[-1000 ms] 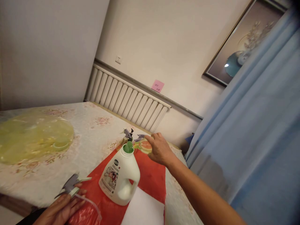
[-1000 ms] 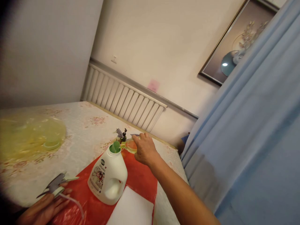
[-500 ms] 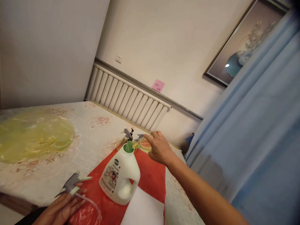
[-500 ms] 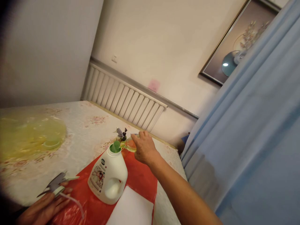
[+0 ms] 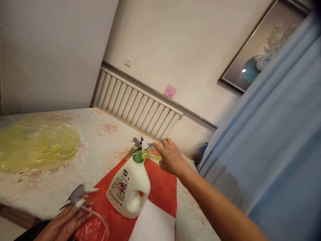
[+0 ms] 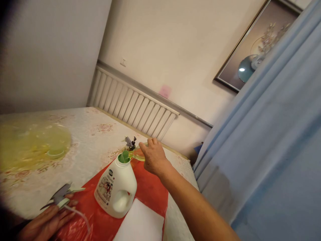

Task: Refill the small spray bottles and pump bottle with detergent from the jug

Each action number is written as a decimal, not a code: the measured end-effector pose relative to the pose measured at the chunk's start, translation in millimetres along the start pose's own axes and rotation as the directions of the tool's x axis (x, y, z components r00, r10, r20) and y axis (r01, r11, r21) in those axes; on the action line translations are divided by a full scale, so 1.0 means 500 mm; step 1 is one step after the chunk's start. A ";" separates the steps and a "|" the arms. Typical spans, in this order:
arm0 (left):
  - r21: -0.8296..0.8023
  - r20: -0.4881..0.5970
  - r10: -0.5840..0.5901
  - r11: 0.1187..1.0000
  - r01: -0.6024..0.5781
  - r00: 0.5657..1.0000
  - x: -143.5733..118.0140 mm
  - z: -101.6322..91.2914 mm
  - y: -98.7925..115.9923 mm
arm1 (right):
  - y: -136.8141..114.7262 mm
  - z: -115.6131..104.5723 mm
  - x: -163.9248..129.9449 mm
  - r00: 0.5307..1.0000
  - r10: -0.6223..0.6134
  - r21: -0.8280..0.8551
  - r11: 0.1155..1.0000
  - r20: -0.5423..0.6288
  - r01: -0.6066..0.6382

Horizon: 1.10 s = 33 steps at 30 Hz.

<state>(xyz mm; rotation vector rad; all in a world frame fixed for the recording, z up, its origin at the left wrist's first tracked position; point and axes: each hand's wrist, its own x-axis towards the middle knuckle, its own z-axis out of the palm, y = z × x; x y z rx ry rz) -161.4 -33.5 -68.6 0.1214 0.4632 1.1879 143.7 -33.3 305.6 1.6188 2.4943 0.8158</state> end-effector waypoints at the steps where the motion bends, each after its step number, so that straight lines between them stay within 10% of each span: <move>1: 0.032 0.027 0.007 0.999 -0.008 1.000 0.000 0.000 0.000 | -0.001 -0.001 0.001 1.000 -0.001 -0.003 1.000 0.002 0.001; 33: 0.101 0.062 -0.001 0.995 -0.005 0.998 -0.003 -0.002 0.001 | -0.025 -0.013 0.026 0.987 -0.143 -0.136 0.982 -0.076 0.132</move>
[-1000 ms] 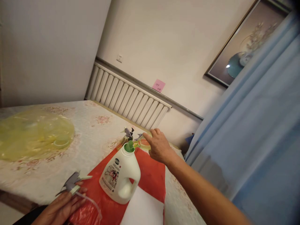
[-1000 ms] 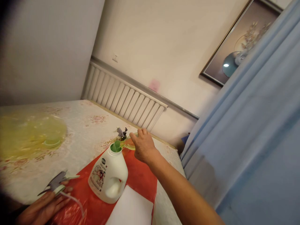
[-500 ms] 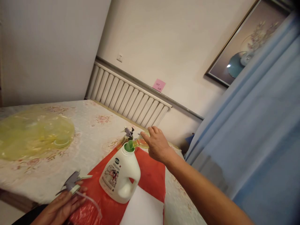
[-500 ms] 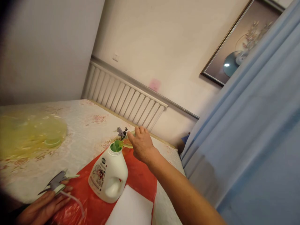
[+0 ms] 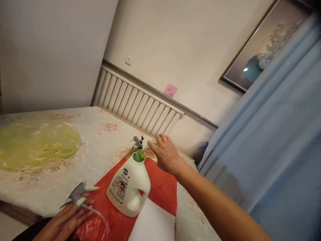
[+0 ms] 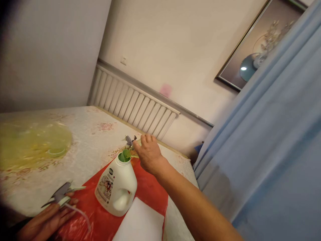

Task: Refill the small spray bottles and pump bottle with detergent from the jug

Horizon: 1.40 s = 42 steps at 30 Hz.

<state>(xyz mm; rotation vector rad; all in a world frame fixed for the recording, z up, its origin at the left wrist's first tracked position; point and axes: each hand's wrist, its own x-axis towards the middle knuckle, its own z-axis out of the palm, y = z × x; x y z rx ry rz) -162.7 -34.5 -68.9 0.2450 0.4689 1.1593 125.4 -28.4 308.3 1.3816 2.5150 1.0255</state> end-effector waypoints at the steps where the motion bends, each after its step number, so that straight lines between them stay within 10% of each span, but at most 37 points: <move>1: -0.002 0.000 -0.004 1.000 0.004 1.000 -0.001 0.002 0.000 | -0.001 -0.001 0.001 1.000 -0.004 -0.004 1.000 -0.003 0.004; 20: 0.006 -0.005 0.003 1.000 -0.003 1.000 -0.011 0.014 0.004 | -0.012 0.000 0.001 1.000 -0.018 -0.015 1.000 -0.018 0.018; 28: 0.029 -0.061 0.036 0.999 -0.034 0.997 -0.029 0.026 0.005 | -0.012 0.040 -0.035 0.985 0.171 0.217 0.961 0.018 -0.171; 35: 0.022 -0.210 0.087 0.996 -0.084 0.974 -0.067 0.053 -0.006 | -0.062 0.172 -0.150 0.864 0.503 0.802 0.501 0.035 -0.325; 42: 0.135 -0.105 0.111 0.986 -0.096 0.988 -0.127 0.129 -0.015 | -0.178 0.255 -0.323 0.630 0.688 0.917 -0.137 0.361 -0.376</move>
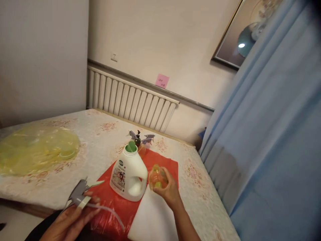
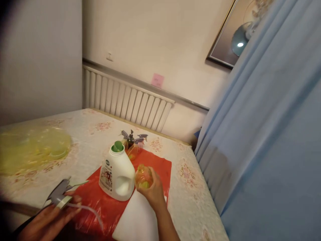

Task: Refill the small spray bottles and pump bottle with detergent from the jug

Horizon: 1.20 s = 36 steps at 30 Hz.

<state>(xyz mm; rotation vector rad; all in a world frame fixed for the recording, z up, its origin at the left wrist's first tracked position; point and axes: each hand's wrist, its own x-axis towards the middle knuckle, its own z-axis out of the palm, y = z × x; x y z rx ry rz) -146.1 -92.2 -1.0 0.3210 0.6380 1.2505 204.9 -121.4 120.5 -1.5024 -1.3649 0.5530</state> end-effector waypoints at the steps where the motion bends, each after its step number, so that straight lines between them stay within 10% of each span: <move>1: 0.031 0.015 0.008 0.999 -0.008 1.000 -0.011 0.023 0.004 | 0.014 -0.002 -0.022 0.999 0.050 0.045 0.998 -0.002 -0.050; 9: 0.250 -0.005 0.100 0.964 -0.096 0.995 -0.087 0.271 0.004 | 0.074 0.016 -0.144 0.984 0.170 0.076 0.982 0.048 -0.174; 13: 0.367 0.032 0.167 0.915 -0.167 0.985 -0.102 0.331 -0.011 | 0.089 0.026 -0.170 0.986 0.161 0.031 0.986 0.048 -0.163; 23: 0.664 0.209 0.270 0.666 -0.339 0.940 -0.084 0.321 -0.034 | 0.108 0.022 -0.189 0.990 0.127 0.003 0.992 0.053 -0.128; 36: 0.777 0.380 0.019 0.536 -0.330 0.925 -0.040 0.292 -0.109 | 0.072 0.026 -0.186 0.991 0.106 -0.104 0.990 0.082 -0.097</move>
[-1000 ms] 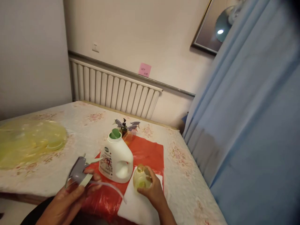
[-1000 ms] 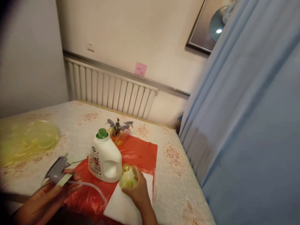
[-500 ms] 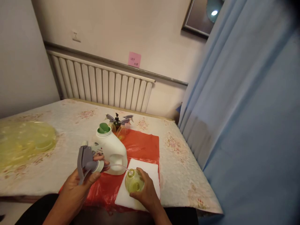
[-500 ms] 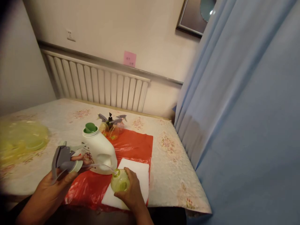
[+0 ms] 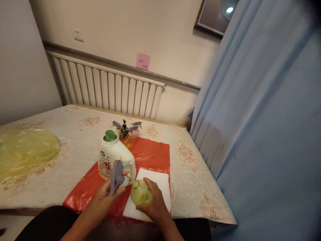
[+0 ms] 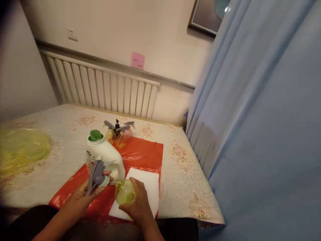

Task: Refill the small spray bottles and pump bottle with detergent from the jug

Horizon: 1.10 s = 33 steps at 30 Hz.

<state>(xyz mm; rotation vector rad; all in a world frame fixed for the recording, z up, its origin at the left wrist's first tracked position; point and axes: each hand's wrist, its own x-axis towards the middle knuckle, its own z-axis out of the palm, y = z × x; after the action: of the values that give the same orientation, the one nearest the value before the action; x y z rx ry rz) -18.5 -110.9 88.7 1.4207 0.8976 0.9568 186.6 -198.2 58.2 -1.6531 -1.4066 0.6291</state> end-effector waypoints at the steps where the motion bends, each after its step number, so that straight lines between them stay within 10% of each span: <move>1: 0.005 0.010 0.013 1.000 -0.013 1.000 0.003 0.007 -0.008 | -0.002 0.001 0.000 1.000 -0.009 -0.016 1.000 0.003 0.009; 33: 0.164 0.081 0.082 0.982 -0.094 0.993 0.019 0.062 -0.038 | 0.027 0.020 -0.001 0.997 -0.063 -0.095 0.994 -0.046 0.058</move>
<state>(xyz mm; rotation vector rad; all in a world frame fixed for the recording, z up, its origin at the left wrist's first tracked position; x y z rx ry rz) 13.7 -112.5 69.4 1.6404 0.8827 0.9052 185.4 -195.9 41.7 -1.6808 -1.4646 0.4909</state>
